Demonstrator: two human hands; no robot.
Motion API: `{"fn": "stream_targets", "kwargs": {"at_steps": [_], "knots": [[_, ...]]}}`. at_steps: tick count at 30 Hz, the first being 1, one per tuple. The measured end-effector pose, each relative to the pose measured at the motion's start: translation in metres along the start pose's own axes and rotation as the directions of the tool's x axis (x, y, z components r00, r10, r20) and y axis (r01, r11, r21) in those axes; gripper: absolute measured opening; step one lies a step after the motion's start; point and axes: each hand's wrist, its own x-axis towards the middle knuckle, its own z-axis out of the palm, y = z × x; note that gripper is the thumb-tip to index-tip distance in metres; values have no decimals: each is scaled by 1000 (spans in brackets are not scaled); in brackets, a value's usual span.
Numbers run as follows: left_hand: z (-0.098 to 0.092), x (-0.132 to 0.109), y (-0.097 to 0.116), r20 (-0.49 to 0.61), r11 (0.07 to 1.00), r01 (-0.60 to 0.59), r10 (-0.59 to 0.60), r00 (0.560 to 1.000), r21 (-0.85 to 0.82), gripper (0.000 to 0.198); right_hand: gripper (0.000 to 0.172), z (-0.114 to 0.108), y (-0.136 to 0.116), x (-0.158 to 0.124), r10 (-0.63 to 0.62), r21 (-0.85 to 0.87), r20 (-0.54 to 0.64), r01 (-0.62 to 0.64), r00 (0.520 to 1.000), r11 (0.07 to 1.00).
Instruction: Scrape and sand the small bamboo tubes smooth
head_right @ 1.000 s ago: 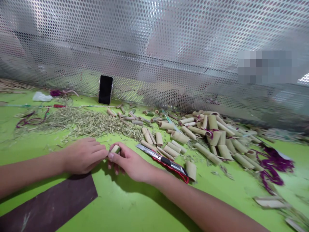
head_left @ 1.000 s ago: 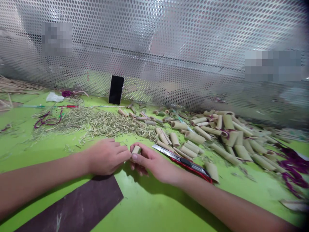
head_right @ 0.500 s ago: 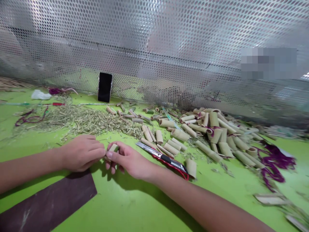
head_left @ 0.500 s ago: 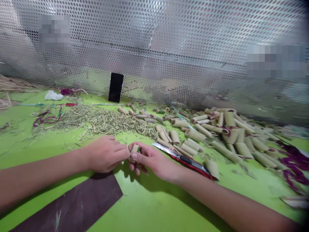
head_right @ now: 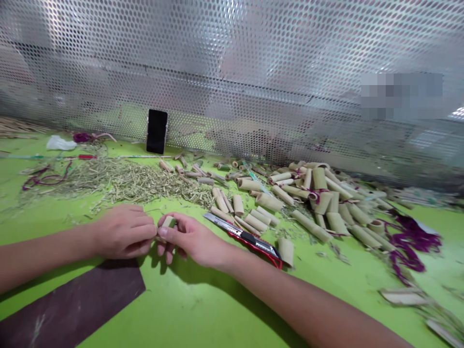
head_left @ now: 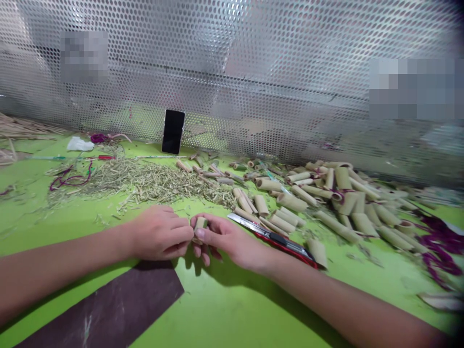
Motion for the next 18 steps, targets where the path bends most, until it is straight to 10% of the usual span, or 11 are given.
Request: {"fn": "stream_targets", "kwargs": {"at_steps": [18], "knots": [[4, -3, 1, -53, 999, 46, -46, 998, 2, 20, 42, -3, 1, -1, 0, -48, 36, 1, 999, 999]]}}
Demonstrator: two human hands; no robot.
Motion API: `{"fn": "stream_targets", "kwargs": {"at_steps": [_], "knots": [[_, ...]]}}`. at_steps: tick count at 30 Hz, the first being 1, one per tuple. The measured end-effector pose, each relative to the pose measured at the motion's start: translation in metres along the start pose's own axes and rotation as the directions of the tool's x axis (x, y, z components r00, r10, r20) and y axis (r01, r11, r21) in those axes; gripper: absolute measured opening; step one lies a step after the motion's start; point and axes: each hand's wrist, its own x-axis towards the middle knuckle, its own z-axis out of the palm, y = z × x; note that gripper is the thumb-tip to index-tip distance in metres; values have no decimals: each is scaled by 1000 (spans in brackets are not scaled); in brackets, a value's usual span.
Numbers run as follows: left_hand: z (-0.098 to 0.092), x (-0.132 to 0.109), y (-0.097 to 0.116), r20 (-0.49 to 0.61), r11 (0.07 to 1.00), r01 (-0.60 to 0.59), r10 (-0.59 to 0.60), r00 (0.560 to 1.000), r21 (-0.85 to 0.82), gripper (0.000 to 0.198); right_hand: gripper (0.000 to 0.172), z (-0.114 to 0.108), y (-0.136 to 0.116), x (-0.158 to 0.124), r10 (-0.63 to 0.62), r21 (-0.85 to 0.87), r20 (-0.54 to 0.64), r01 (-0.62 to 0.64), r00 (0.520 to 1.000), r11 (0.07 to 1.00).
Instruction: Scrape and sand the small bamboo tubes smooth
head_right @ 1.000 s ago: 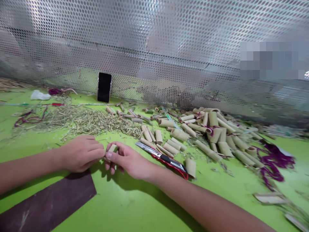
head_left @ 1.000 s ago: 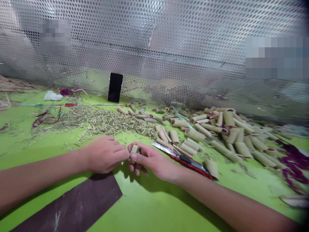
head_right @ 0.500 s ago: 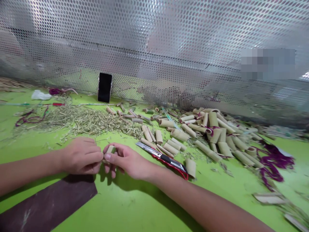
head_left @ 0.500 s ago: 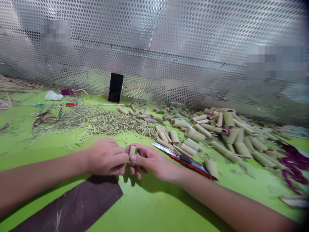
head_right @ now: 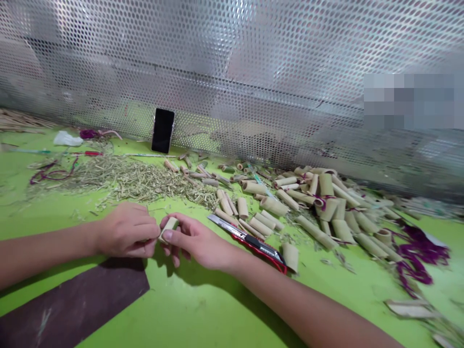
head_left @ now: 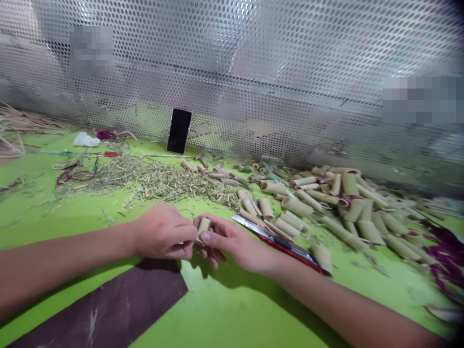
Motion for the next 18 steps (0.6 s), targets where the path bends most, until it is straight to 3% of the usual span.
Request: {"fn": "stream_targets", "kwargs": {"at_steps": [10, 14, 18], "knots": [[0, -4, -14, 23, 995, 31, -29, 999, -94, 23, 35, -6, 6, -2, -7, 7, 35, 7, 999, 1000], [2, -9, -14, 43, 998, 9, -6, 999, -69, 22, 38, -7, 7, -5, 26, 17, 11, -26, 1000, 1000], [3, -10, -12, 64, 990, 75, -68, 996, -117, 29, 42, -9, 10, -8, 29, 20, -9, -29, 1000, 999]]}}
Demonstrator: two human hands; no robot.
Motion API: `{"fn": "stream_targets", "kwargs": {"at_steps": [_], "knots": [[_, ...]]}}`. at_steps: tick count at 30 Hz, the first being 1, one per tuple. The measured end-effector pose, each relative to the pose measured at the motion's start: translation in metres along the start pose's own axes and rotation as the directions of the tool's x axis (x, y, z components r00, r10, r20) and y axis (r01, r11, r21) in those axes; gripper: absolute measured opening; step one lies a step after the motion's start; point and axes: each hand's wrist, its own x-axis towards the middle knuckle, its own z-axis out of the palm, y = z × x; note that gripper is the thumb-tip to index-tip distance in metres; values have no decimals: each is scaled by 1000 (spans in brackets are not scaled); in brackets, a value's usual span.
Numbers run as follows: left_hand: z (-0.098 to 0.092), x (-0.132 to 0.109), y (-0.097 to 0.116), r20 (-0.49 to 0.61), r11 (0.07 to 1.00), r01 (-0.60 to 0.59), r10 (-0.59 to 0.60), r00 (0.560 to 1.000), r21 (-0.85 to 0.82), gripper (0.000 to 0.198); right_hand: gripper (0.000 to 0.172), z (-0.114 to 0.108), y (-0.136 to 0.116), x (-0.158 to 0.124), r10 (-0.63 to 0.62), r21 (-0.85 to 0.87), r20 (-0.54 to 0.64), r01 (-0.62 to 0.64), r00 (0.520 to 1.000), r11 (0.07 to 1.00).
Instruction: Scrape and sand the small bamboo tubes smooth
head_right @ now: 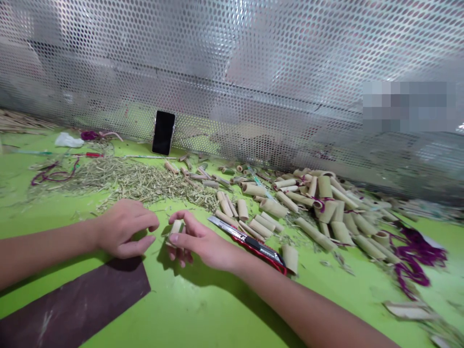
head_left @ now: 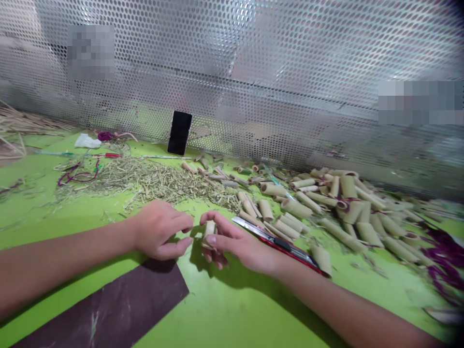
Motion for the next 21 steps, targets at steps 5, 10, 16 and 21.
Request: {"fn": "stream_targets", "kwargs": {"at_steps": [5, 10, 16, 21], "knots": [[-3, 7, 6, 142, 998, -44, 39, 989, 35, 47, 40, 4, -4, -2, 17, -46, 16, -16, 1000, 999], [-3, 9, 9, 221, 996, -69, 55, 974, 56, 42, 37, 9, -6, -3, 34, -22, 27, -33, 999, 999], [-1, 8, 8, 161, 984, -141, 123, 979, 109, 27, 36, 11, -6, -3, 19, -1, 35, -19, 999, 1000], [2, 8, 11, 41, 985, -127, 123, 992, 113, 22, 38, 14, -11, -2, 18, -74, 29, -16, 999, 997]]}}
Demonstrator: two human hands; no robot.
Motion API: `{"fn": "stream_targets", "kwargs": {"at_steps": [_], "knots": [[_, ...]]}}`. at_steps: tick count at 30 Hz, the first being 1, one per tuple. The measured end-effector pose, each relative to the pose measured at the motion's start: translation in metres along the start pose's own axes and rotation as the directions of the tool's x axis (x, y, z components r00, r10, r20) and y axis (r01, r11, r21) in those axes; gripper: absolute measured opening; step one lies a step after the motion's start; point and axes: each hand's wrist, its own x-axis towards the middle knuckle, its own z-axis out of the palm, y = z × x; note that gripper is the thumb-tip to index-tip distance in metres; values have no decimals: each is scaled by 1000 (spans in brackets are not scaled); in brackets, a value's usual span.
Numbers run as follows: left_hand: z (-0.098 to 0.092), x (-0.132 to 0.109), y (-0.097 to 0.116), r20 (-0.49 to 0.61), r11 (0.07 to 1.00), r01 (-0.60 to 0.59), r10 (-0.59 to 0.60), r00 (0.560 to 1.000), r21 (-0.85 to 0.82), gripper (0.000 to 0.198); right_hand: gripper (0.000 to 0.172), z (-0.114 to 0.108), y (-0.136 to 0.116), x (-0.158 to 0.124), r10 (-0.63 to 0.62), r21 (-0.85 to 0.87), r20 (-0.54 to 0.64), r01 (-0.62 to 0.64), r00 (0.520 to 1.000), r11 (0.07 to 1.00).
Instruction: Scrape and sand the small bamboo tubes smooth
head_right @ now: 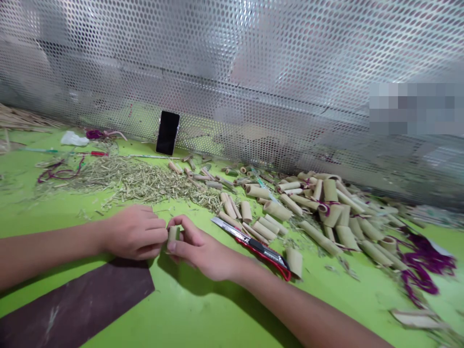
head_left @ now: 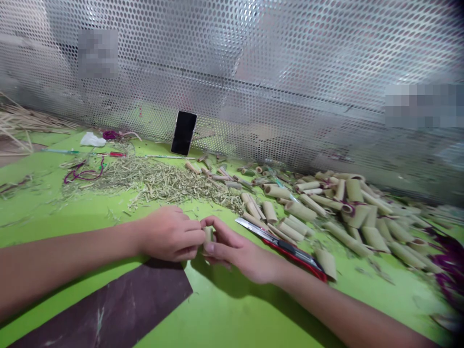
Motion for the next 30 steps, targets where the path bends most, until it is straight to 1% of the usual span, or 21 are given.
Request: {"fn": "stream_targets", "kwargs": {"at_steps": [2, 5, 8, 9, 11, 13, 16, 19, 21, 25, 28, 30], "knots": [[1, -1, -2, -23, 999, 34, -35, 999, -11, 22, 38, -1, 1, 0, 1, 1, 2, -1, 1000, 1000], [0, -6, -13, -16, 989, 137, -138, 990, -47, 23, 37, -5, 7, 0, 26, 27, -10, -26, 1000, 999], [-2, -15, -30, -20, 959, 282, -283, 959, -38, 24, 30, -10, 14, 0, -5, 77, -12, 6, 1000, 997], [-2, -17, -36, 3, 943, 332, -332, 943, -15, 25, 27, -12, 16, 0, -17, 95, -13, 18, 1000, 995], [-3, -21, -44, 47, 922, 387, -388, 921, 30, 28, 24, -14, 19, 1, -27, 131, -16, 28, 1000, 991], [-2, -23, -47, 90, 917, 393, -398, 913, 64, 33, 26, -16, 22, 1, -29, 163, -26, 33, 999, 986], [0, -22, -46, 136, 920, 382, -391, 910, 92, 40, 26, -18, 28, 2, -68, 200, -41, 75, 997, 977], [0, -20, -44, 166, 902, 421, -432, 887, 96, 36, 25, -19, 31, 2, -83, 208, -45, 90, 996, 974], [-1, -19, -43, 167, 883, 459, -470, 867, 102, 30, 25, -19, 30, 3, -76, 204, -42, 83, 996, 976], [-3, -18, -43, 153, 856, 502, -517, 842, 123, 21, 25, -16, 25, 4, -61, 213, -36, 67, 998, 975], [-3, -19, -44, 135, 836, 536, -549, 825, 119, 26, 25, -15, 21, 4, -46, 207, -41, 54, 998, 977], [-3, -20, -44, 113, 844, 524, -535, 837, 111, 28, 25, -15, 20, 4, -41, 203, -48, 50, 998, 978]]}}
